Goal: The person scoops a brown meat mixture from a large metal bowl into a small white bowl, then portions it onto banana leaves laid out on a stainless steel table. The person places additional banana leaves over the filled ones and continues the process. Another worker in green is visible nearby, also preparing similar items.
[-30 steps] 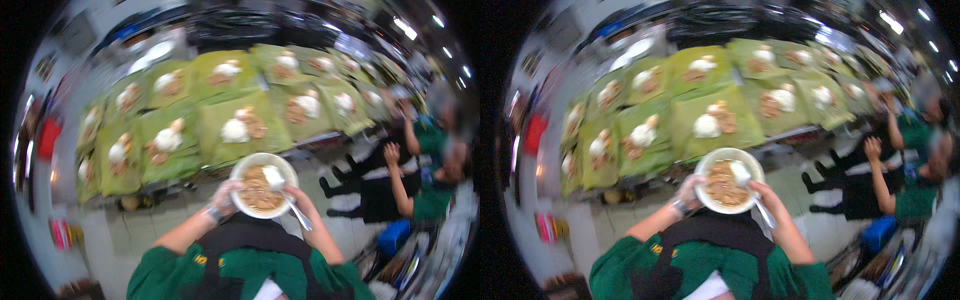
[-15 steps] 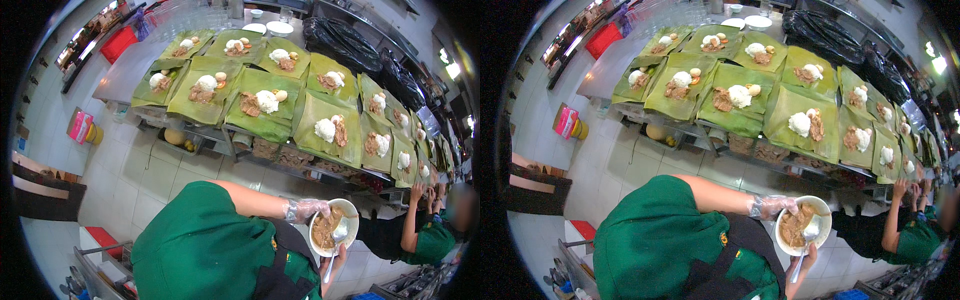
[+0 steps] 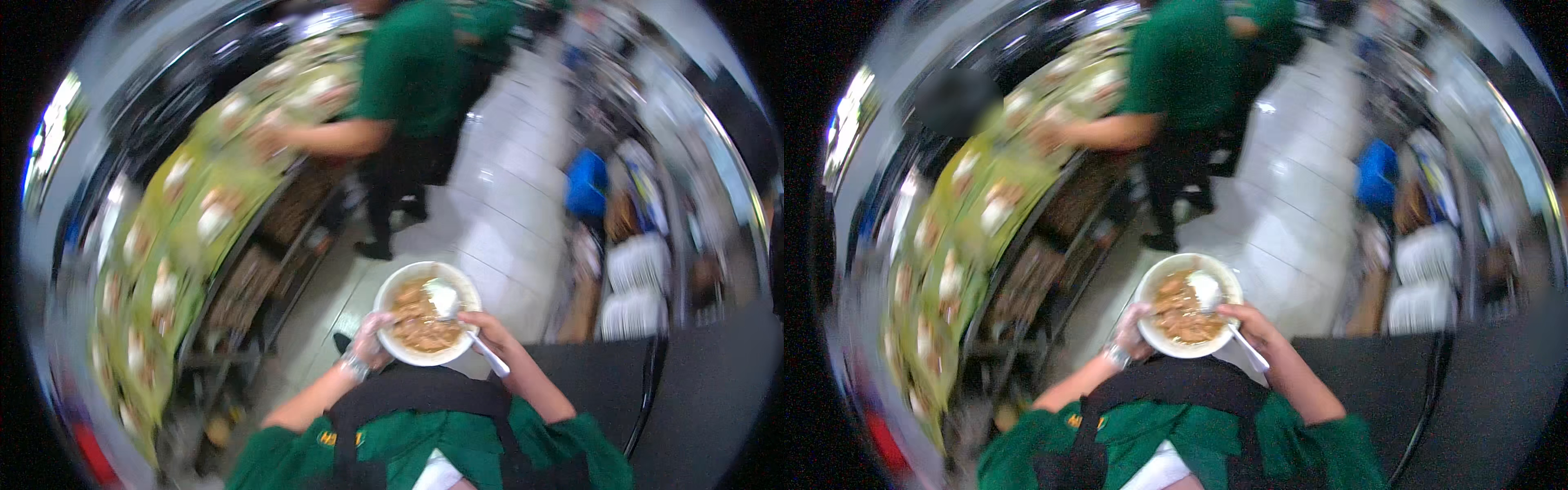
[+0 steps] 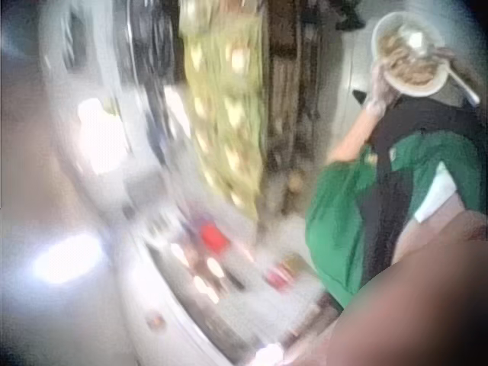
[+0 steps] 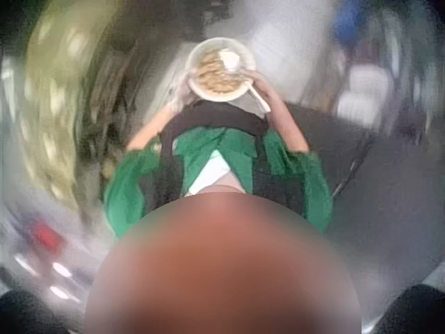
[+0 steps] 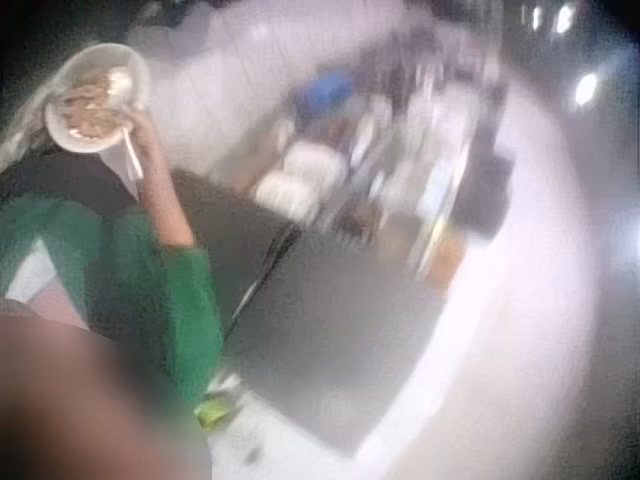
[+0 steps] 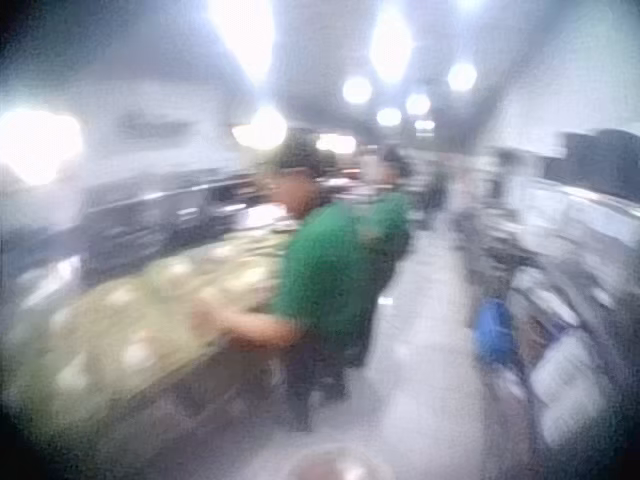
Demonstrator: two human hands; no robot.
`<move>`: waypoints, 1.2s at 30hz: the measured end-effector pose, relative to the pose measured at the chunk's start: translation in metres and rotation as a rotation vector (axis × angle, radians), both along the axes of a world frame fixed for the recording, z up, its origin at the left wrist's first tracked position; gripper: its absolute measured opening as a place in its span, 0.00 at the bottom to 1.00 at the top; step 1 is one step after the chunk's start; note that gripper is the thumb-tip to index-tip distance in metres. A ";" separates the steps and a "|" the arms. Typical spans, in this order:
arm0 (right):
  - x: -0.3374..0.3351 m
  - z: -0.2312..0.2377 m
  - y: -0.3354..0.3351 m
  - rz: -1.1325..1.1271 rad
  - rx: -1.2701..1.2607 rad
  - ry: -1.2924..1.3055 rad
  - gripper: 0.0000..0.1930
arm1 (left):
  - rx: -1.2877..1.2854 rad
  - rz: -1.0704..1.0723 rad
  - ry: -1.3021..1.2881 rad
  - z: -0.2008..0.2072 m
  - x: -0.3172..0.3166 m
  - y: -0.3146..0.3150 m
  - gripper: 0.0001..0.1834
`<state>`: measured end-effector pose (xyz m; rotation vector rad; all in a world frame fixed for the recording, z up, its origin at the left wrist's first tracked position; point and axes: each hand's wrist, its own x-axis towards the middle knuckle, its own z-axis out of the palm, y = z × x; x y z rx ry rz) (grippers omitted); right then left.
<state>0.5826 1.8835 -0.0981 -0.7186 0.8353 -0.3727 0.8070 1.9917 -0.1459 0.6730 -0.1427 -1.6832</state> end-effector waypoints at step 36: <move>0.034 -0.017 0.055 -0.219 0.032 -0.080 0.28 | 0.059 -0.106 -0.043 0.040 0.049 0.001 0.18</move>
